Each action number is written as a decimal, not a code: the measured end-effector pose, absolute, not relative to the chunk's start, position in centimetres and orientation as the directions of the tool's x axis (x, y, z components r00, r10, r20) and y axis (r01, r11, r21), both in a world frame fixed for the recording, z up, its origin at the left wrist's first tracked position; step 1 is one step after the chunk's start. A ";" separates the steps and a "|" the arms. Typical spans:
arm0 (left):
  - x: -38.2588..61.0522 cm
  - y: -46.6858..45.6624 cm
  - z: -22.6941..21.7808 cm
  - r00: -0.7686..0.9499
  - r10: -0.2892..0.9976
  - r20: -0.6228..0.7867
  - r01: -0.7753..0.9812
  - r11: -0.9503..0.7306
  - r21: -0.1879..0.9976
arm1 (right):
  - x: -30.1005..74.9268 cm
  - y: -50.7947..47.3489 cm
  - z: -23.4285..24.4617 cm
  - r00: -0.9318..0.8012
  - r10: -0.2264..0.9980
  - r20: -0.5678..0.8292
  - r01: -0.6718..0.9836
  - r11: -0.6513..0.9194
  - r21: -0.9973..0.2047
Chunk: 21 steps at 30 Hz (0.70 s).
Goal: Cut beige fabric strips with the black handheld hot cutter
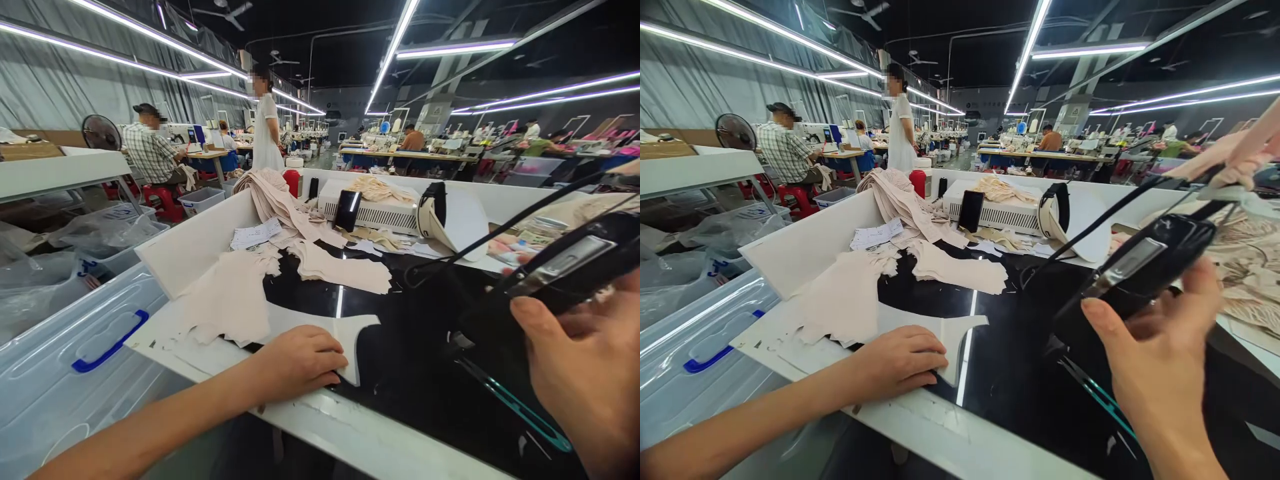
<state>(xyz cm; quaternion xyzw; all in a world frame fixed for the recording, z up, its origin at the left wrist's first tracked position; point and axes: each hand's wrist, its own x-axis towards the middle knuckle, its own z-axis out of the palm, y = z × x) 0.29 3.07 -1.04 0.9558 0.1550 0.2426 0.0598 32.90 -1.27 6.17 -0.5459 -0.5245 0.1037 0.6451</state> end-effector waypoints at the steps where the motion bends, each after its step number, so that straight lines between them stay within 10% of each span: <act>1: 0.4 3.1 -0.9 0.838 0.318 0.443 0.265 -0.948 0.178 | 32.1 -0.9 6.7 0.484 0.697 0.529 0.363 0.391 -0.846; 13: 3.0 3.1 -0.6 0.895 0.146 0.421 0.177 -0.984 -0.035 | 26.4 -0.7 6.6 0.496 0.625 0.603 0.186 0.602 -0.777; 21: 2.8 3.0 -1.1 0.847 0.249 0.469 0.213 -0.968 0.130 | 21.8 -2.8 5.3 0.418 0.725 0.547 -0.148 0.649 -0.747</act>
